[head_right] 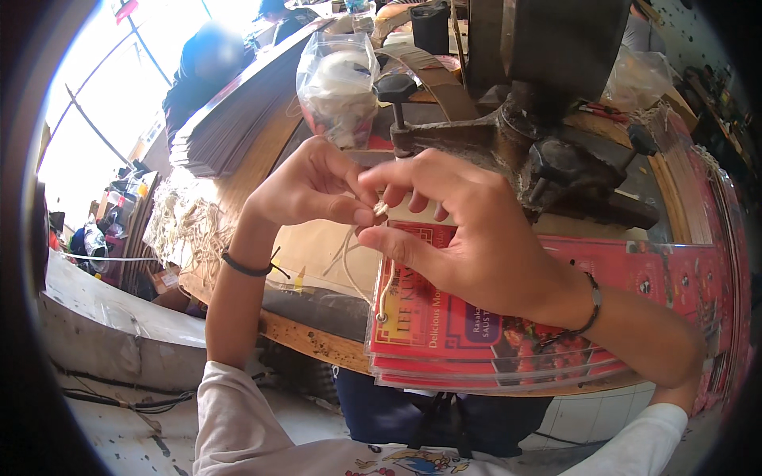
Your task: The person threads a white cord through holes in a stack of red brochures and ties a knot in the cord by hand.
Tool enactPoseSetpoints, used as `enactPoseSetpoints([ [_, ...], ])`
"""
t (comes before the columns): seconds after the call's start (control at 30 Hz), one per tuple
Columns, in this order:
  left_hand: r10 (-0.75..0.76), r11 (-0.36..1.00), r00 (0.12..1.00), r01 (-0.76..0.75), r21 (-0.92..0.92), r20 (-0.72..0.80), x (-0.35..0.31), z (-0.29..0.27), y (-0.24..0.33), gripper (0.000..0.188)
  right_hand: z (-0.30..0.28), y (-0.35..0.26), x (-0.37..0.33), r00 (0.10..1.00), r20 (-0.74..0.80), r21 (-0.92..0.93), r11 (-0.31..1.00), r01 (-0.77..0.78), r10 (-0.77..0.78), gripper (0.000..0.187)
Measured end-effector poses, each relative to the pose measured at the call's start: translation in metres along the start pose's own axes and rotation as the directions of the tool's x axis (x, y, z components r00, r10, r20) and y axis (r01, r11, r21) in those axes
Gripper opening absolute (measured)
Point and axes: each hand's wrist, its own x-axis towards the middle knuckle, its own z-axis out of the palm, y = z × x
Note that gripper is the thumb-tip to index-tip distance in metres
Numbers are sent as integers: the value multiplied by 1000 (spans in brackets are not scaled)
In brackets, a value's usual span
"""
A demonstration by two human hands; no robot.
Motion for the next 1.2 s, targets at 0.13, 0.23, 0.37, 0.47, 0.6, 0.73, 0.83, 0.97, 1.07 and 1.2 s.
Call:
enactPoseSetpoints([
  [0.13, -31, 1000, 999, 31, -4, 40, -2, 0, 3, 15, 1, 7, -2, 999, 23, 35, 999, -41, 41, 15],
  [0.23, -32, 997, 997, 37, -68, 76, -1, 0, 1, 14, 1, 9, -2, 999, 17, 40, 999, -36, 35, 13],
  [0.37, -63, 987, 993, 77, -140, 98, -1, 3, 2, 13, 0, 4, -1, 997, 9, 34, 997, -71, 71, 11],
  [0.47, -43, 994, 993, 53, -91, 111, -1, 3, 4, 15, 0, 5, -1, 998, 19, 8, 998, -59, 59, 11],
  [0.6, 14, 996, 996, -22, 87, 87, 0, -1, 0, 15, 4, 8, -2, 997, 9, 10, 997, -75, 75, 12],
  [0.73, 76, 971, 996, -84, 222, 45, 0, -1, -1, 13, 8, 11, -2, 998, 21, -38, 997, -65, 66, 14],
  [0.83, 86, 964, 996, -91, 251, 31, 0, 0, -1, 13, 10, 6, -2, 1000, 26, -223, 975, -8, 14, 16],
  [0.97, 32, 951, 999, -33, 306, 8, -2, 2, 9, 11, 12, 3, 0, 990, 71, -429, 892, 140, -121, 15],
  [1.07, 88, 920, 996, -94, 379, 32, -3, 4, 11, 12, 12, 3, 0, 983, 108, -466, 866, 182, -149, 16],
  [1.2, 129, 925, 990, -140, 353, 54, -2, 5, 7, 13, 11, 2, 0, 984, 107, -438, 882, 175, -142, 20],
])
